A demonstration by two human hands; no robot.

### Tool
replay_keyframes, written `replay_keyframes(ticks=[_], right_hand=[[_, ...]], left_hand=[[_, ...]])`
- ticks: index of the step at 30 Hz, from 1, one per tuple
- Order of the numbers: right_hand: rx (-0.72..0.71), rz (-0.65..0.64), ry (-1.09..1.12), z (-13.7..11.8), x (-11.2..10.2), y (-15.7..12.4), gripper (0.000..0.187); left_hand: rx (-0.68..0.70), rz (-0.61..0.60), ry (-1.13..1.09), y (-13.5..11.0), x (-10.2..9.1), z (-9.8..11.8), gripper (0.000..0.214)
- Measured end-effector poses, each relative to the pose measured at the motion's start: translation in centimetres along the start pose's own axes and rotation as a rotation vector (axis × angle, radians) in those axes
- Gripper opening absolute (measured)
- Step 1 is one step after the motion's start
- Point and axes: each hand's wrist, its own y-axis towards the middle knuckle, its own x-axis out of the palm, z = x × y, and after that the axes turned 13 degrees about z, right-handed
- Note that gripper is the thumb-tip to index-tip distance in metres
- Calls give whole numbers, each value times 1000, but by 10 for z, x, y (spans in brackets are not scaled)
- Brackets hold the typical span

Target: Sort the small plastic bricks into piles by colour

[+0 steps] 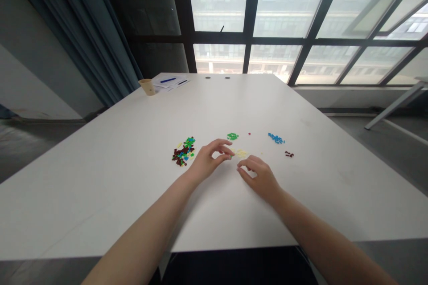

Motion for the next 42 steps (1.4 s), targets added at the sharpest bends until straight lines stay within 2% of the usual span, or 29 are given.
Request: replay_keyframes(ticks=[3,7,20,25,30,33,38,42], right_hand=[[-82,185,18,-1,1,3,14],[-130,281,-21,-3,4,3,16],[-152,304,-91,-5,4,3,16],[-115,306,-52,-5,6,2,12],[-50,294,-5,-9,5,2,11],[-28,304,14,-9,3,3,11],[-33,341,46,-9,1,3,10],[-29,349,55,-10,1,2,10]], left_hand=[[-19,-53,-11,-1,2,0,29],[-17,-106,-28,-2,4,1,30],[-99,-180,-123,-4,6,0,44],[-109,-159,-81,-4,8,-2,44],[-63,-143,14,-2,6,-1,31],[-38,-167,173,0,2,1,20],[2,-332,503,2,0,-5,18],[-35,-424,593,0,0,-15,20]])
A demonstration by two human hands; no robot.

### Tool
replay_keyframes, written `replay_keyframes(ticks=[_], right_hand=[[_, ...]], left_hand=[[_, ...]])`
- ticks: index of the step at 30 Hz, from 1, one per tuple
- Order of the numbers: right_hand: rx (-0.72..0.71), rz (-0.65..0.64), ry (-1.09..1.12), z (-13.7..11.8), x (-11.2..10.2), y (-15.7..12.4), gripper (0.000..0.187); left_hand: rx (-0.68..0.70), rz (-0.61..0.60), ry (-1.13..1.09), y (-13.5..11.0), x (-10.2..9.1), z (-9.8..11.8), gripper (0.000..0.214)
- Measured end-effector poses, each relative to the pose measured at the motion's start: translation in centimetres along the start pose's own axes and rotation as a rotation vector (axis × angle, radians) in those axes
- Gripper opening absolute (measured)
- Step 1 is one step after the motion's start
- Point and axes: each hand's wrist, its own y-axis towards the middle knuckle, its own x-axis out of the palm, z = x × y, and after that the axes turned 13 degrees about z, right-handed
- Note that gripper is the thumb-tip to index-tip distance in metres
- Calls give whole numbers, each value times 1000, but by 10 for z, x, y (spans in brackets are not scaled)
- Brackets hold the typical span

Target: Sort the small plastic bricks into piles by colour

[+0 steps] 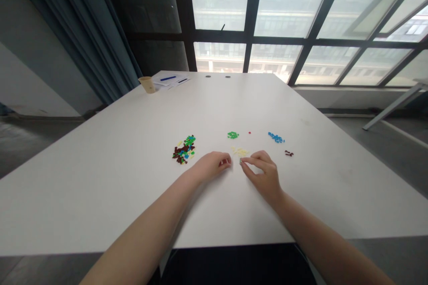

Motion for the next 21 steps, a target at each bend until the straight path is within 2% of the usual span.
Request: replay_keyframes(ticks=[4,9,15,21], right_hand=[[10,-51,-62,12,1,8,10],[50,-233,-288,50,11,39,13],[251,-466,-597,89,42,63,19],[347,-496,-684,98,60,65,23]], left_hand=[[-16,-34,3,-1,2,-2,22],[-11,-54,-2,-2,0,-2,23],[-22,-54,1,-3,2,-7,24],[3,-45,8,-5,1,-9,23]])
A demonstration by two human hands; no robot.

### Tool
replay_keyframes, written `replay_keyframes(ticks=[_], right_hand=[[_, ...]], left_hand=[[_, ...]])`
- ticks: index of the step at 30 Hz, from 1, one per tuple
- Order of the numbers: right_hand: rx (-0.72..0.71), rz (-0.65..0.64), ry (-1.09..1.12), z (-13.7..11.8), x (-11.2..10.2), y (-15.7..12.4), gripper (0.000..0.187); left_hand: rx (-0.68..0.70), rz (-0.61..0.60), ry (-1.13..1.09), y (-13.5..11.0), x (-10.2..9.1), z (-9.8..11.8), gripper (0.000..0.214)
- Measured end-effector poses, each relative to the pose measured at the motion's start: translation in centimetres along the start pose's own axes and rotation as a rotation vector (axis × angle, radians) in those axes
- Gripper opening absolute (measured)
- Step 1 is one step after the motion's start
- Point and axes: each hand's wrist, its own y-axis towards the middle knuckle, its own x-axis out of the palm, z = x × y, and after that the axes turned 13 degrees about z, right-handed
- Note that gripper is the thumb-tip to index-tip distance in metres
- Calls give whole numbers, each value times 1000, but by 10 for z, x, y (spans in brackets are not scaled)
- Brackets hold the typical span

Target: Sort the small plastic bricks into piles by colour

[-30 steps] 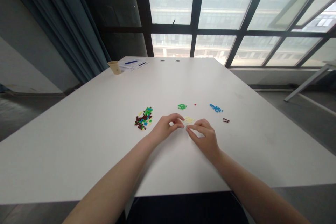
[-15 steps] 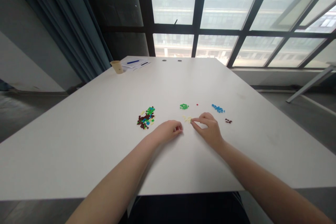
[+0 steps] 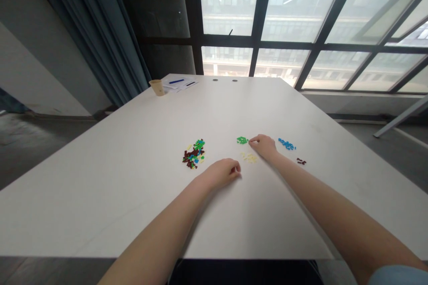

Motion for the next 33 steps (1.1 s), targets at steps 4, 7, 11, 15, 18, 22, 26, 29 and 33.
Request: replay_keyframes(ticks=[4,7,11,15,18,22,26,29,33], right_hand=[[14,-9,1,-1,2,1,24],[29,-26,-11,-1,3,1,23],[38,-32,-19,0,2,0,23],[-1,-1,-14,-1,-2,-2,25],[-57,10,-26,-3,-4,-5,28],[-104,-30,-98,-5,-6,-8,33],[-147,-32,-137,-7,-7,-11,36],[-161,-29,-156,-7,-8,-14,36],[-174,-37,-171,-6,-7,-16,37]], left_hand=[[15,3,20,-2,-3,3,22],[8,3,22,-3,-5,5,23],[-6,-4,14,-2,-6,5,24],[-5,25,37,-1,-5,2,23],[-19,64,58,-1,-6,-1,21],[-35,68,59,-1,-8,-2,21],[-36,57,42,-1,-10,-1,22],[-38,60,41,-2,-10,1,22],[-44,69,41,0,-10,2,20]])
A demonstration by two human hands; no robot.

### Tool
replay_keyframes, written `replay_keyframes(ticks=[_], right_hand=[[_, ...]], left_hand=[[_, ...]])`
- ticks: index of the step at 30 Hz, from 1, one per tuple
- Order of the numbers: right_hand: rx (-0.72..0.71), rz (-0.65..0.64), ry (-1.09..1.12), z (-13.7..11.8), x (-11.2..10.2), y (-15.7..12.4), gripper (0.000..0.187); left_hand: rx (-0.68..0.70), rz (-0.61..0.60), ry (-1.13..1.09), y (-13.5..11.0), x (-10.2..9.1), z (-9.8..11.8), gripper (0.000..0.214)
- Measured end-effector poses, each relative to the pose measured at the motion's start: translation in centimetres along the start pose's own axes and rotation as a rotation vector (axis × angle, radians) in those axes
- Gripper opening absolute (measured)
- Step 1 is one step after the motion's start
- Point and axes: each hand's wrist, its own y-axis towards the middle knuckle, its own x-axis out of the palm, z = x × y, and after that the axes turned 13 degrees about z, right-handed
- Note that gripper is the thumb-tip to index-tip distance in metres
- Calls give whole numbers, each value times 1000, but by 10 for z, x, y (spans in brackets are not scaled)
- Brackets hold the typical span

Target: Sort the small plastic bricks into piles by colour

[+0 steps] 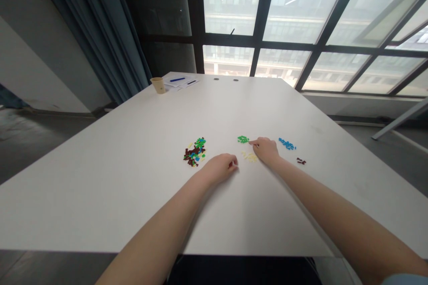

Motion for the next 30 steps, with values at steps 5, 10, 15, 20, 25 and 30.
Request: replay_keyframes(ticks=[5,10,15,20,25,30], right_hand=[[42,47,55,1,-9,0,33],[23,33,220,-4,-38,-20,23],[-138,-222,303,-10,-57,-65,34],[-245,-236,457,-4,-48,-88,35],[-271,-214,508,1,-41,-90,35],[-280,-216,518,-1,-42,-92,35]], left_hand=[[-203,275,152,5,-17,-19,25],[-499,406,358,5,-38,-54,25],[-507,215,358,3,-37,-56,24],[-484,223,462,6,-28,-46,19],[-512,218,543,10,-19,-47,19],[-419,328,537,13,-16,-44,23]])
